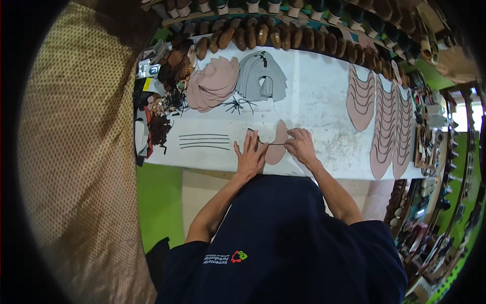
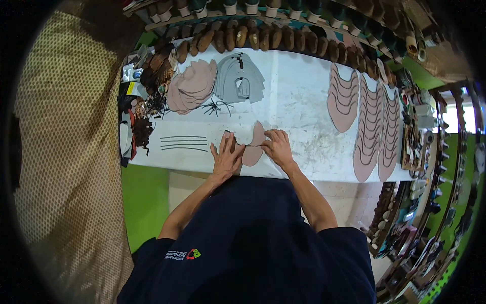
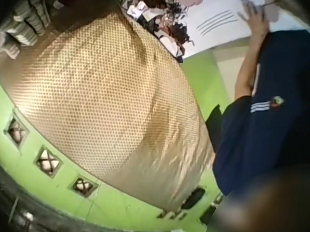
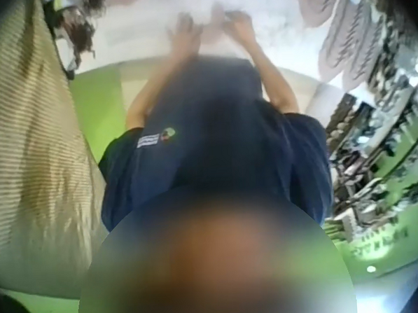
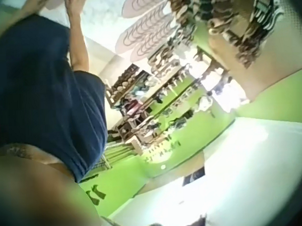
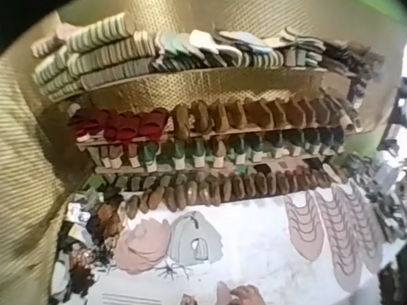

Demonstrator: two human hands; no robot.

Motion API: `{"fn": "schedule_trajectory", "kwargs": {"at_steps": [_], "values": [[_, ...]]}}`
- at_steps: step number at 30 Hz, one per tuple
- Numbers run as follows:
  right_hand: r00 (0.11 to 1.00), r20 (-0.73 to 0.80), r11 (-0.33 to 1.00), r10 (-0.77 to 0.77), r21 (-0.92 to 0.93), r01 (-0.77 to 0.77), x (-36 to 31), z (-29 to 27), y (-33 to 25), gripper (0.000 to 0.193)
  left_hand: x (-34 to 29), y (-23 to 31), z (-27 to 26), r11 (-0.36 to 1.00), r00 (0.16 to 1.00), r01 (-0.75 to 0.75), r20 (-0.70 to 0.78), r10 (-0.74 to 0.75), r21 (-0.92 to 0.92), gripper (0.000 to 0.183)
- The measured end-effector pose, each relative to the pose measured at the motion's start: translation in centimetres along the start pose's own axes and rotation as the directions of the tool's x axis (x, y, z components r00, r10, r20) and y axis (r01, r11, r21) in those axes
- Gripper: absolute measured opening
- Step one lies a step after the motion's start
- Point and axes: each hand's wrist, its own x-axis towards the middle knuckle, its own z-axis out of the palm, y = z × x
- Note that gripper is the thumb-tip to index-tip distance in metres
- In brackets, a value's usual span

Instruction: Arranging and sorting shoe upper components on a workbench.

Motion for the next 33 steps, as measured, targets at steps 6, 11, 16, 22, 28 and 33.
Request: {"fn": "schedule_trajectory", "kwargs": {"at_steps": [6, 11, 16, 22, 28, 33], "values": [[0.989, 0.046, 0.986, -0.137, -0.086, 0.141, 1.6, -0.4, 0.8, 0.012, -0.5, 1.6, 0.8, 0.995, 0.994, 0.099, -0.043, -0.098, 0.018, 0.053], [0.966, 0.106, 0.964, -0.235, -0.103, 0.246, 2.9, -0.8, 1.8, 0.014, -0.8, 2.6, 0.9, 0.989, 0.987, 0.143, -0.08, -0.141, 0.027, 0.055], [0.962, 0.111, 0.964, -0.249, -0.065, 0.257, 3.2, -1.1, 2.4, 0.014, -0.5, 3.8, 0.4, 0.984, 0.988, 0.146, -0.072, -0.139, 0.101, 0.061], [0.958, 0.12, 0.962, -0.261, -0.054, 0.269, 3.4, -1.2, 2.4, 0.014, -0.7, 4.8, 1.5, 0.97, 0.97, 0.235, -0.081, -0.229, 0.07, 0.067], [0.954, 0.137, 0.961, -0.265, -0.041, 0.273, 3.7, -1.0, 2.7, 0.014, -0.4, 5.0, 1.5, 0.97, 0.971, 0.227, -0.091, -0.219, 0.088, 0.065], [0.959, 0.139, 0.967, -0.247, -0.034, 0.254, 4.1, -1.2, 2.5, 0.015, 0.1, 5.0, 1.3, 0.975, 0.979, 0.181, -0.117, -0.166, 0.13, 0.058]]}}
